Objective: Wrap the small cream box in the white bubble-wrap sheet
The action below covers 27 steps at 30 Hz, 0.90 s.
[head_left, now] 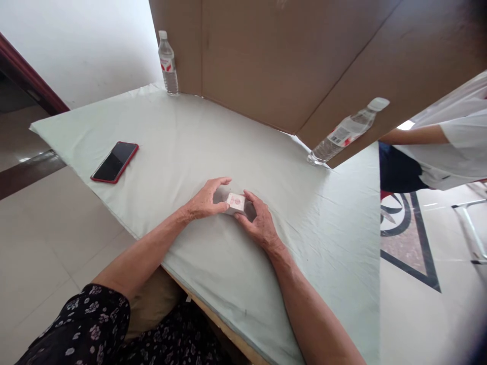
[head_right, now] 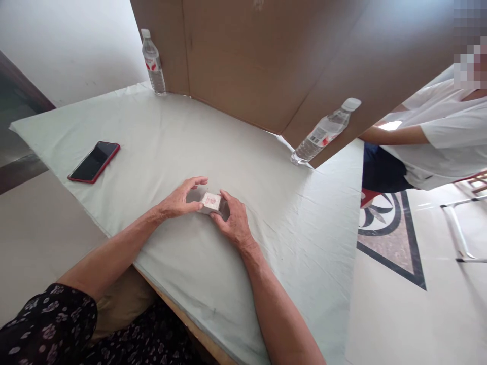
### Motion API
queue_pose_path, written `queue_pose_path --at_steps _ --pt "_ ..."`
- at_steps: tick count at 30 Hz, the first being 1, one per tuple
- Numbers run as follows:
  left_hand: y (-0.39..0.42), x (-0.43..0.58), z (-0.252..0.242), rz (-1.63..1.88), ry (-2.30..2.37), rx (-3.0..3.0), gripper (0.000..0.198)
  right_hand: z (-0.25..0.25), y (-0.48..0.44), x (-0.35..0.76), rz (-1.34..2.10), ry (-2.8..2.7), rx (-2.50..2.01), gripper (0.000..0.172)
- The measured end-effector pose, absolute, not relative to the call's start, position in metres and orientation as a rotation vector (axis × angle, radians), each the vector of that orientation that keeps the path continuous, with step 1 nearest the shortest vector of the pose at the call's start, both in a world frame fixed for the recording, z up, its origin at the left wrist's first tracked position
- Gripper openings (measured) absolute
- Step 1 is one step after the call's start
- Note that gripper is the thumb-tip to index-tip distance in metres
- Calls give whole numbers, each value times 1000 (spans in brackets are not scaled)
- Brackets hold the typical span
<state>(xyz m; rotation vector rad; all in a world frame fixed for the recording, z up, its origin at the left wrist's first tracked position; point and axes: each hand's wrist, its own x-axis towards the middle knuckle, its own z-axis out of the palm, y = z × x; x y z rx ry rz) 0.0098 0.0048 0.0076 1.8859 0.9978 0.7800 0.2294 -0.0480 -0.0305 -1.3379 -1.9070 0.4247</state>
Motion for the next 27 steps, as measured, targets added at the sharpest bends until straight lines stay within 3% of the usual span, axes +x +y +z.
queue_pose_path --at_steps 5,17,27 --pt "4 11 2 641 942 1887 92 -31 -47 230 416 -1903 -1339 63" --pt "4 19 -4 746 826 1753 89 -26 -51 229 356 -1884 -1276 60" --pt "2 20 -3 790 788 1920 86 -7 -47 234 -73 -1981 -1149 13"
